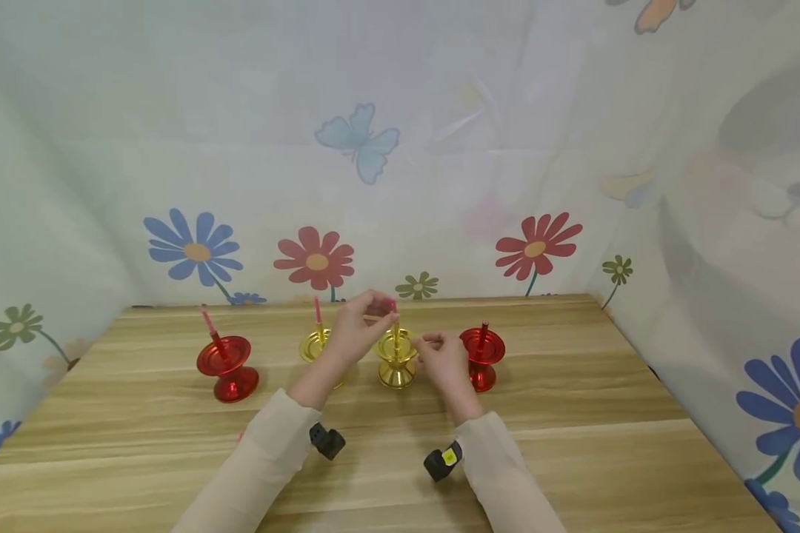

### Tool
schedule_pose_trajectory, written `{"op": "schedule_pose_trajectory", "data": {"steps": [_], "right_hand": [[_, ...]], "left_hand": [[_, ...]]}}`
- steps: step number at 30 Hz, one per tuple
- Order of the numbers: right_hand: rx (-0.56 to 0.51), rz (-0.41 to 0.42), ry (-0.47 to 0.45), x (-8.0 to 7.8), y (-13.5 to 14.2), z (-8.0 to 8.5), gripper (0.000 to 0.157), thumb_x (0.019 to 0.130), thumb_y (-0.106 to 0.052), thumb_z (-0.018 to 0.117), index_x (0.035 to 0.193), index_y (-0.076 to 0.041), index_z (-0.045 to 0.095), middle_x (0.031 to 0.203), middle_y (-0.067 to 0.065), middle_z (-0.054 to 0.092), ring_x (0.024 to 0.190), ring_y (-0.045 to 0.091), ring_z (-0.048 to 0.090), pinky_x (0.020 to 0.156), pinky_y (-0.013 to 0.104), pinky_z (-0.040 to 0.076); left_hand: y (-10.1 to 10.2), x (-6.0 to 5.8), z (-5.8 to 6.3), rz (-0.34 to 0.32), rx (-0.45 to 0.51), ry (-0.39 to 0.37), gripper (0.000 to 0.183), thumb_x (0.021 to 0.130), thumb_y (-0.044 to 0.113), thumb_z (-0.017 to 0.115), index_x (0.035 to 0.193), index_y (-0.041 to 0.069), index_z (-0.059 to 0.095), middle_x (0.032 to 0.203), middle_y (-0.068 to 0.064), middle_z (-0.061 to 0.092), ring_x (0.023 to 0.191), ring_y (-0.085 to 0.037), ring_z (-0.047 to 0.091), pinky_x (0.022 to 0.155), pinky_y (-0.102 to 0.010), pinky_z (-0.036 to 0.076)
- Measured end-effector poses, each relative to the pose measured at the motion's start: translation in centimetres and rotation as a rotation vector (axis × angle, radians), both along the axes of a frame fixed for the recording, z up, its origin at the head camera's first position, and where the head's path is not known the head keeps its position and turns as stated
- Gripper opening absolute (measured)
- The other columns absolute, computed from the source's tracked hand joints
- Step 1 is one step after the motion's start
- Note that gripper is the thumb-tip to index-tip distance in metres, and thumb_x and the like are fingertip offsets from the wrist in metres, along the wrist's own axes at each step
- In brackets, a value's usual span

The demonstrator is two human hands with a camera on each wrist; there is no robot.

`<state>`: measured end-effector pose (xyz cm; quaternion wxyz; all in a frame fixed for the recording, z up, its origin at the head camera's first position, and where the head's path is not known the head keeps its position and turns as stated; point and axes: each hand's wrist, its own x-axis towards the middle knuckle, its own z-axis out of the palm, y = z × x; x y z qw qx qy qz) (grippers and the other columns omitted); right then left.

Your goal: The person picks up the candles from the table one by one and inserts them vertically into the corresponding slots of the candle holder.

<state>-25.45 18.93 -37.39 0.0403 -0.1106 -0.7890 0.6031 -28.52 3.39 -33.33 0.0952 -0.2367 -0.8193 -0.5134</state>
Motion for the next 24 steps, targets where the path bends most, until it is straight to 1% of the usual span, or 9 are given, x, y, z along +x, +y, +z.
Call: {"op": "schedule_pose_trajectory", "data": {"steps": [3,6,9,12,14,17,19,21,24], "right_hand": [[0.067,0.01,0.007,0.5,0.3,0.7,0.035,0.091,-0.019,0.064,0.115,0.006,0.057,0.1,0.02,0.062,0.086,0.034,0.068,0.08,0.042,0.057],[0.133,0.036,0.008,1.1,0.6,1.4,0.039,0.091,-0.021,0.064,0.118,0.006,0.055,0.101,0.021,0.062,0.087,0.034,0.068,0.079,0.041,0.057],[0.172,0.072,0.009,1.7,0.8,2.0,0.041,0.091,-0.022,0.064,0.119,0.005,0.054,0.102,0.02,0.062,0.084,0.03,0.068,0.077,0.038,0.057],[0.191,0.102,0.015,2.1,1.1,2.3,0.04,0.091,-0.021,0.064,0.119,0.006,0.055,0.102,0.021,0.062,0.081,0.027,0.068,0.075,0.037,0.058],[0.211,0.114,0.029,2.4,1.4,2.6,0.038,0.091,-0.019,0.064,0.118,0.007,0.055,0.099,0.021,0.063,0.078,0.025,0.068,0.074,0.036,0.058],[0.229,0.121,0.049,3.1,2.1,2.9,0.036,0.091,-0.016,0.063,0.116,0.008,0.056,0.096,0.02,0.063,0.075,0.022,0.067,0.071,0.034,0.059],[0.237,0.131,0.063,3.6,2.6,3.0,0.035,0.091,-0.015,0.063,0.116,0.008,0.056,0.094,0.02,0.063,0.073,0.02,0.067,0.07,0.032,0.059],[0.238,0.141,0.076,4.0,3.1,3.1,0.035,0.091,-0.014,0.062,0.116,0.009,0.056,0.095,0.021,0.063,0.074,0.021,0.067,0.07,0.032,0.058],[0.244,0.148,0.07,4.7,4.0,3.3,0.035,0.093,-0.015,0.061,0.116,0.01,0.054,0.098,0.022,0.063,0.076,0.023,0.067,0.072,0.032,0.058]], "left_hand": [[-0.3,0.6,0.4,-0.001,-0.015,0.003,0.018,0.089,0.01,0.066,0.105,0.003,0.061,0.1,-0.011,0.065,0.094,-0.022,0.065,0.079,-0.028,0.057],[-0.9,1.5,0.9,-0.001,-0.022,0.025,0.019,0.088,0.008,0.066,0.106,0.001,0.06,0.101,-0.013,0.064,0.094,-0.024,0.065,0.078,-0.03,0.057],[-1.7,2.2,1.1,0.006,-0.043,0.065,0.019,0.087,0.006,0.066,0.105,0.0,0.061,0.1,-0.014,0.064,0.092,-0.025,0.065,0.076,-0.03,0.057],[-2.9,2.9,0.9,0.004,-0.093,0.105,0.018,0.086,0.005,0.068,0.101,0.0,0.061,0.097,-0.015,0.065,0.089,-0.025,0.066,0.073,-0.03,0.058],[-3.6,3.4,0.8,-0.003,-0.142,0.12,0.016,0.085,0.004,0.068,0.099,-0.001,0.062,0.096,-0.015,0.065,0.086,-0.025,0.065,0.072,-0.031,0.058],[-5.0,4.7,0.8,-0.008,-0.256,0.142,0.016,0.084,0.006,0.069,0.097,0.001,0.062,0.093,-0.013,0.065,0.084,-0.024,0.064,0.072,-0.033,0.057],[-6.0,5.6,0.8,0.006,-0.35,0.154,0.016,0.083,0.009,0.07,0.096,0.003,0.063,0.092,-0.009,0.064,0.083,-0.022,0.063,0.073,-0.033,0.057],[-7.1,6.5,0.8,0.021,-0.44,0.174,0.016,0.082,0.012,0.071,0.094,0.006,0.062,0.09,-0.006,0.063,0.082,-0.021,0.062,0.073,-0.033,0.056],[-8.9,7.6,0.4,0.047,-0.511,0.152,0.016,0.081,0.012,0.073,0.092,0.008,0.062,0.089,-0.004,0.063,0.082,-0.02,0.062,0.073,-0.033,0.055]]}}
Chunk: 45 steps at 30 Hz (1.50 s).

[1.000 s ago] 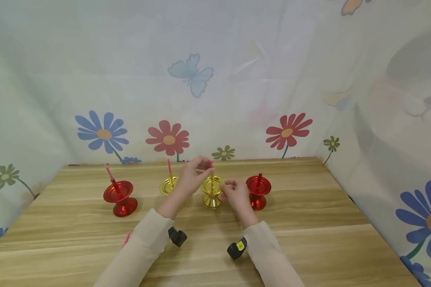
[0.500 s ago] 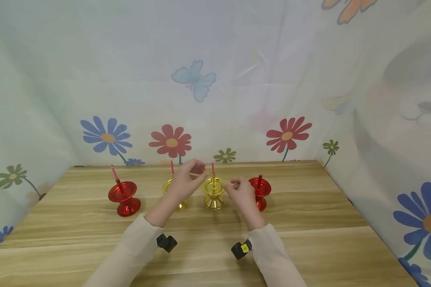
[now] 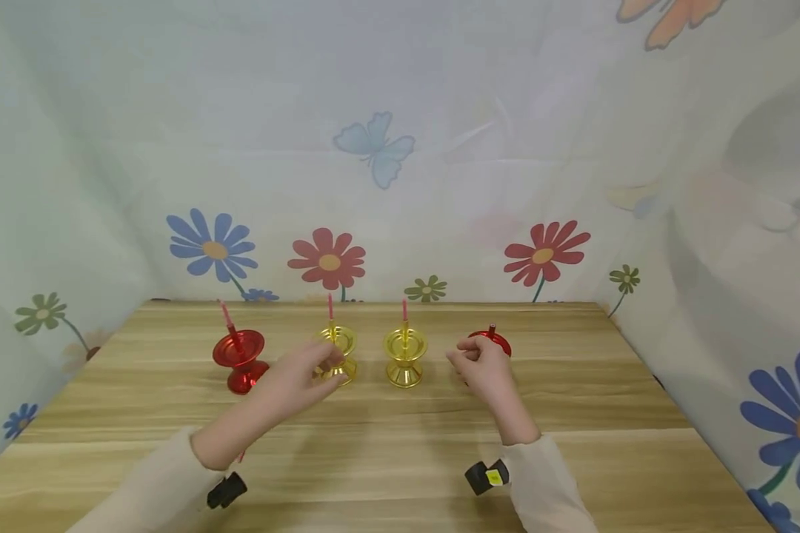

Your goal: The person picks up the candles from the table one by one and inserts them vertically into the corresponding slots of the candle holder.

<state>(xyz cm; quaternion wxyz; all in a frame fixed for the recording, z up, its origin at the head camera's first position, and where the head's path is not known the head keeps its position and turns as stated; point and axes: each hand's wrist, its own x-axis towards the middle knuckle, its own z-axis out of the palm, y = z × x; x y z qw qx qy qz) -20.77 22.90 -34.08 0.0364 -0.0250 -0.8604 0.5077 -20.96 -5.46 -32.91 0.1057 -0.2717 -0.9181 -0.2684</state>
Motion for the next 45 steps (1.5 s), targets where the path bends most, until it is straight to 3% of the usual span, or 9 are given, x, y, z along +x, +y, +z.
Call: {"op": "schedule_pose_trajectory", "data": {"steps": [5,12,19,25,29,33,45], "right_hand": [[-0.007,-0.013,-0.042,0.3,1.5,0.4,0.036,0.095,-0.018,0.058,0.116,0.01,0.053,0.106,0.027,0.061,0.081,0.025,0.066,0.076,0.035,0.058],[0.005,-0.063,-0.073,0.4,3.4,0.3,0.039,0.096,-0.02,0.057,0.118,0.011,0.051,0.104,0.026,0.061,0.078,0.019,0.064,0.072,0.027,0.058],[0.047,-0.142,-0.033,-0.1,5.0,0.2,0.039,0.097,-0.019,0.054,0.12,0.013,0.051,0.103,0.028,0.06,0.068,0.007,0.061,0.067,0.022,0.056],[0.152,-0.231,-0.033,-0.5,5.8,-0.7,0.042,0.096,-0.022,0.053,0.121,0.011,0.051,0.109,0.029,0.06,0.087,0.033,0.064,0.068,0.03,0.054],[0.166,-0.247,-0.039,-0.6,6.2,-1.2,0.045,0.095,-0.024,0.054,0.122,0.012,0.049,0.111,0.032,0.059,0.089,0.036,0.063,0.067,0.031,0.052],[0.134,-0.243,-0.049,-0.7,6.3,-1.5,0.046,0.094,-0.022,0.056,0.121,0.015,0.048,0.109,0.033,0.059,0.084,0.033,0.066,0.068,0.031,0.055],[0.042,-0.228,-0.097,-1.3,5.9,-2.7,0.038,0.094,-0.012,0.056,0.118,0.016,0.046,0.104,0.033,0.06,0.072,0.022,0.066,0.069,0.034,0.059]], "left_hand": [[-3.0,0.9,-1.0,0.087,-0.022,-0.053,0.017,0.08,0.011,0.074,0.092,0.01,0.062,0.092,-0.006,0.064,0.081,-0.02,0.063,0.07,-0.033,0.056],[-6.6,1.4,-2.9,0.187,-0.044,-0.129,0.017,0.078,0.011,0.072,0.09,0.006,0.061,0.084,-0.006,0.06,0.075,-0.019,0.059,0.066,-0.033,0.052],[-8.5,1.5,-4.4,0.222,-0.111,-0.231,0.02,0.076,0.012,0.074,0.086,0.003,0.059,0.076,-0.006,0.055,0.07,-0.017,0.052,0.061,-0.033,0.047],[-9.3,1.5,-5.4,0.272,-0.141,-0.306,0.019,0.075,0.012,0.071,0.081,0.003,0.056,0.069,-0.005,0.053,0.062,-0.016,0.05,0.055,-0.033,0.044],[-9.5,1.7,-5.9,0.291,-0.126,-0.324,0.019,0.074,0.009,0.068,0.073,0.007,0.05,0.057,-0.001,0.046,0.05,-0.013,0.046,0.047,-0.028,0.036],[-9.7,1.9,-6.0,0.31,-0.139,-0.325,0.019,0.072,0.005,0.065,0.067,0.009,0.047,0.048,0.001,0.046,0.045,-0.012,0.047,0.047,-0.027,0.035],[-10.1,1.8,-6.9,0.266,-0.211,-0.233,0.021,0.067,-0.005,0.063,0.066,0.009,0.048,0.058,0.001,0.044,0.058,-0.014,0.042,0.051,-0.026,0.033]]}}
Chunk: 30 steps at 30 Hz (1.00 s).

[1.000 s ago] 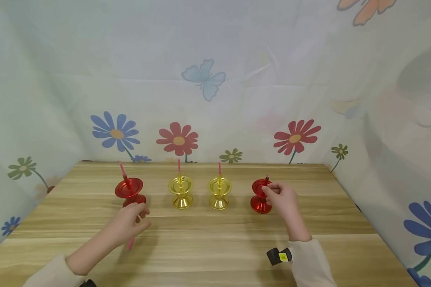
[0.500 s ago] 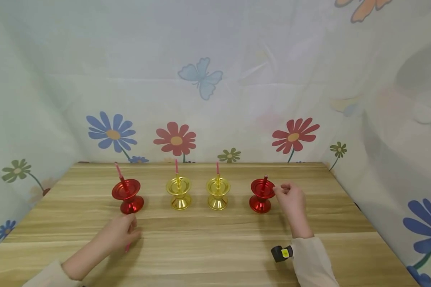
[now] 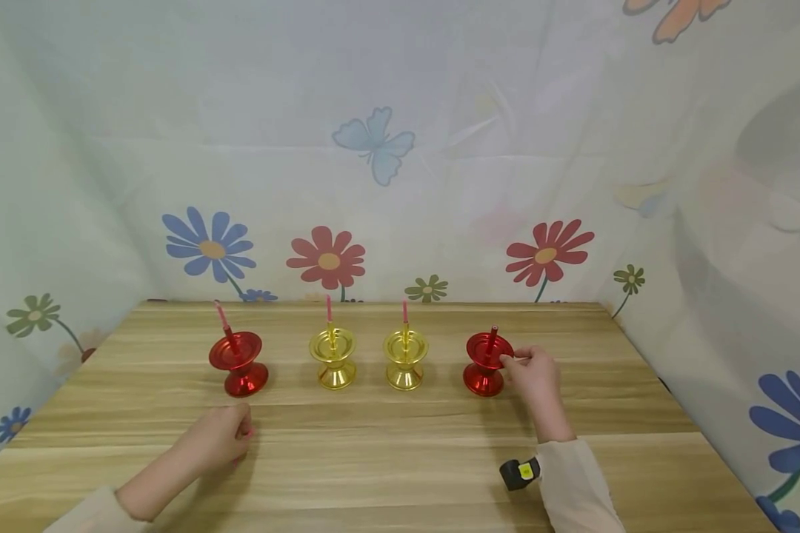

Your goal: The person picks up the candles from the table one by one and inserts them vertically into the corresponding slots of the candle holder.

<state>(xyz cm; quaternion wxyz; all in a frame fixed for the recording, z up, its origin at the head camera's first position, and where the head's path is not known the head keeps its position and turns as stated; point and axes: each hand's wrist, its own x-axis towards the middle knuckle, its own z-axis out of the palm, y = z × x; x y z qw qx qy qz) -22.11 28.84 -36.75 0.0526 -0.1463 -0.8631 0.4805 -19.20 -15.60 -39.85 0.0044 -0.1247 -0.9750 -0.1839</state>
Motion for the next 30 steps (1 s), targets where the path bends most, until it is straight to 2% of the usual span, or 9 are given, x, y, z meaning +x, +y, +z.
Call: {"op": "schedule_pose_trajectory", "data": {"steps": [5,13,22,25,30], "right_hand": [[-0.009,-0.01,0.0,-0.2,0.0,-0.3,0.039,0.094,-0.012,0.056,0.119,0.016,0.046,0.098,0.029,0.062,0.069,0.02,0.066,0.067,0.033,0.059],[-0.019,0.009,-0.001,-0.2,0.1,-0.2,0.04,0.095,-0.013,0.055,0.12,0.017,0.045,0.103,0.032,0.061,0.07,0.019,0.066,0.067,0.031,0.059],[-0.061,0.031,0.0,-0.4,0.1,-0.2,0.039,0.095,-0.01,0.055,0.122,0.017,0.045,0.104,0.032,0.061,0.072,0.02,0.068,0.069,0.033,0.059],[-0.086,0.049,0.004,-0.4,0.1,-0.2,0.039,0.095,-0.009,0.054,0.122,0.018,0.045,0.103,0.032,0.062,0.071,0.019,0.068,0.069,0.033,0.059],[-0.111,0.069,0.011,-0.5,0.1,-0.3,0.039,0.095,-0.006,0.053,0.123,0.019,0.044,0.099,0.03,0.063,0.07,0.018,0.068,0.07,0.034,0.059]], "left_hand": [[0.1,0.0,-0.1,-0.015,-0.022,0.022,0.023,0.068,-0.007,0.062,0.065,0.009,0.045,0.061,0.0,0.042,0.059,-0.016,0.038,0.051,-0.027,0.031],[0.4,-0.3,-0.7,-0.004,-0.055,-0.035,0.036,0.071,-0.001,0.059,0.051,0.013,0.033,0.055,0.002,0.027,0.053,-0.014,0.026,0.048,-0.026,0.021],[0.6,-0.2,-0.7,-0.033,-0.045,-0.01,0.037,0.067,0.0,0.058,0.05,0.015,0.028,0.056,0.003,0.025,0.052,-0.012,0.022,0.047,-0.025,0.017],[0.8,-0.1,-0.4,-0.027,-0.034,-0.021,0.036,0.067,0.0,0.058,0.051,0.015,0.029,0.054,0.004,0.026,0.051,-0.012,0.022,0.047,-0.025,0.017],[1.5,-0.1,0.0,-0.02,-0.001,-0.023,0.026,0.071,0.004,0.063,0.064,0.012,0.039,0.056,0.002,0.034,0.052,-0.015,0.032,0.047,-0.027,0.025]]}}
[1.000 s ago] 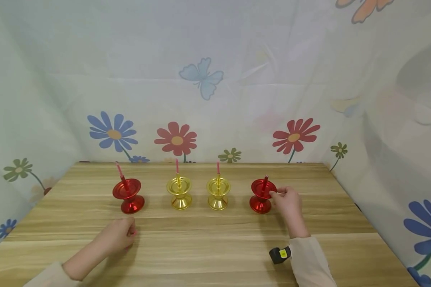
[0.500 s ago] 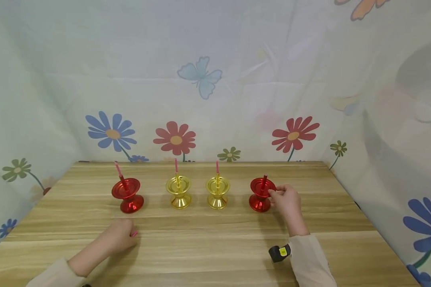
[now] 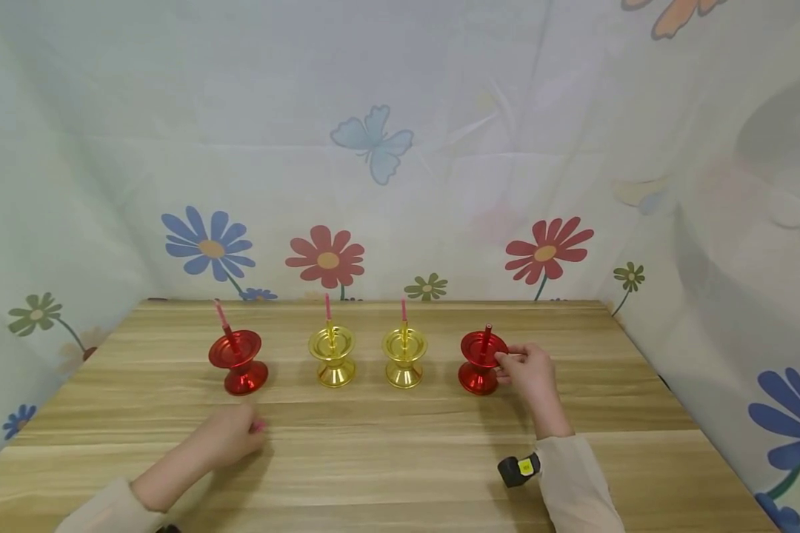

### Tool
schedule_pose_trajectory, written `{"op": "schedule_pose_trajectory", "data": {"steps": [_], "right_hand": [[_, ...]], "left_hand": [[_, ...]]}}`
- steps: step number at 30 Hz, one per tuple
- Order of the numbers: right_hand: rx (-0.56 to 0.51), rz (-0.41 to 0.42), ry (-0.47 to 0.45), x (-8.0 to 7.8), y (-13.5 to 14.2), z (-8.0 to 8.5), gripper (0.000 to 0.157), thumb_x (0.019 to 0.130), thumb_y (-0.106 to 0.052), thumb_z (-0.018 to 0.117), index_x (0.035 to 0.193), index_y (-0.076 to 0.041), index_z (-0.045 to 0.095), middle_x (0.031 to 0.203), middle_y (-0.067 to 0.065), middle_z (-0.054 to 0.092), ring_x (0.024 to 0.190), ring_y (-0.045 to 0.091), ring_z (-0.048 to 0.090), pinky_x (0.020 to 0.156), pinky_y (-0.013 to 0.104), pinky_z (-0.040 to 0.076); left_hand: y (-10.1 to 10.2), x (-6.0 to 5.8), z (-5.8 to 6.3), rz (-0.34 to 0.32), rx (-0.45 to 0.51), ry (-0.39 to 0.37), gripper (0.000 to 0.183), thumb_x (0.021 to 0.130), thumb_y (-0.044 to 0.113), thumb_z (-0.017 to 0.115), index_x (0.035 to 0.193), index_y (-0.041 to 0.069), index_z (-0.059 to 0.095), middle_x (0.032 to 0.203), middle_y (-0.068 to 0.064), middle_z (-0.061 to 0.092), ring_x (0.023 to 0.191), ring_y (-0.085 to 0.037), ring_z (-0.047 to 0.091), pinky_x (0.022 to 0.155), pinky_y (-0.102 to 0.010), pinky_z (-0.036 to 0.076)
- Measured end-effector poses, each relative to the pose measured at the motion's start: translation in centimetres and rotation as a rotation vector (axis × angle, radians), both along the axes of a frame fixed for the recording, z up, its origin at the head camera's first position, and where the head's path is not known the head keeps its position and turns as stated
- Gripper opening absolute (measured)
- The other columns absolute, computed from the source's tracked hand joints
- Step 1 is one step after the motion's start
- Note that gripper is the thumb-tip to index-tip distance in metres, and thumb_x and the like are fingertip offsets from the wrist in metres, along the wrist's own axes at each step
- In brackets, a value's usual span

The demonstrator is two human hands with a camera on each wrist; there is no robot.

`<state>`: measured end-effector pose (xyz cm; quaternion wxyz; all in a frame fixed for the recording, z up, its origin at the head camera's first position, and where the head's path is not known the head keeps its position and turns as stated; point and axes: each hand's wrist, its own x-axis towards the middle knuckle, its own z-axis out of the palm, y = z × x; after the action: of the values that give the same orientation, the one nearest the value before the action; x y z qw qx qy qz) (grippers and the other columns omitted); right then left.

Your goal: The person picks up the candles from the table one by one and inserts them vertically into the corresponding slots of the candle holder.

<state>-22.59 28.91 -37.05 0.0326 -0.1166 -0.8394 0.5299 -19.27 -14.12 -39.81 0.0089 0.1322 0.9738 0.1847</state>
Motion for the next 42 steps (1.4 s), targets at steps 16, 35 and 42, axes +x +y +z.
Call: {"op": "schedule_pose_trajectory", "data": {"steps": [16,35,42], "right_hand": [[-0.03,-0.01,-0.006,0.0,0.3,0.0,0.041,0.095,-0.006,0.053,0.125,0.019,0.041,0.097,0.028,0.062,0.068,0.015,0.066,0.07,0.034,0.059],[-0.046,-0.002,0.015,0.0,0.1,0.0,0.039,0.094,-0.003,0.053,0.123,0.02,0.042,0.093,0.027,0.064,0.064,0.011,0.065,0.068,0.034,0.059],[-0.041,-0.006,0.016,0.0,0.0,-0.2,0.039,0.094,-0.003,0.053,0.124,0.02,0.043,0.095,0.028,0.064,0.066,0.014,0.066,0.07,0.036,0.059]], "left_hand": [[4.8,-0.9,1.5,-0.173,0.309,-0.132,0.01,0.079,-0.004,0.065,0.081,0.003,0.058,0.07,0.0,0.053,0.066,-0.012,0.048,0.055,-0.021,0.042],[11.7,-2.1,2.7,-0.332,0.467,-0.139,0.008,0.085,-0.002,0.062,0.092,-0.003,0.061,0.08,-0.004,0.058,0.073,-0.012,0.053,0.063,-0.02,0.047],[14.3,-2.7,2.8,-0.383,0.524,-0.135,0.012,0.082,-0.003,0.062,0.094,-0.001,0.061,0.083,-0.006,0.061,0.075,-0.01,0.054,0.064,-0.019,0.047]]}}
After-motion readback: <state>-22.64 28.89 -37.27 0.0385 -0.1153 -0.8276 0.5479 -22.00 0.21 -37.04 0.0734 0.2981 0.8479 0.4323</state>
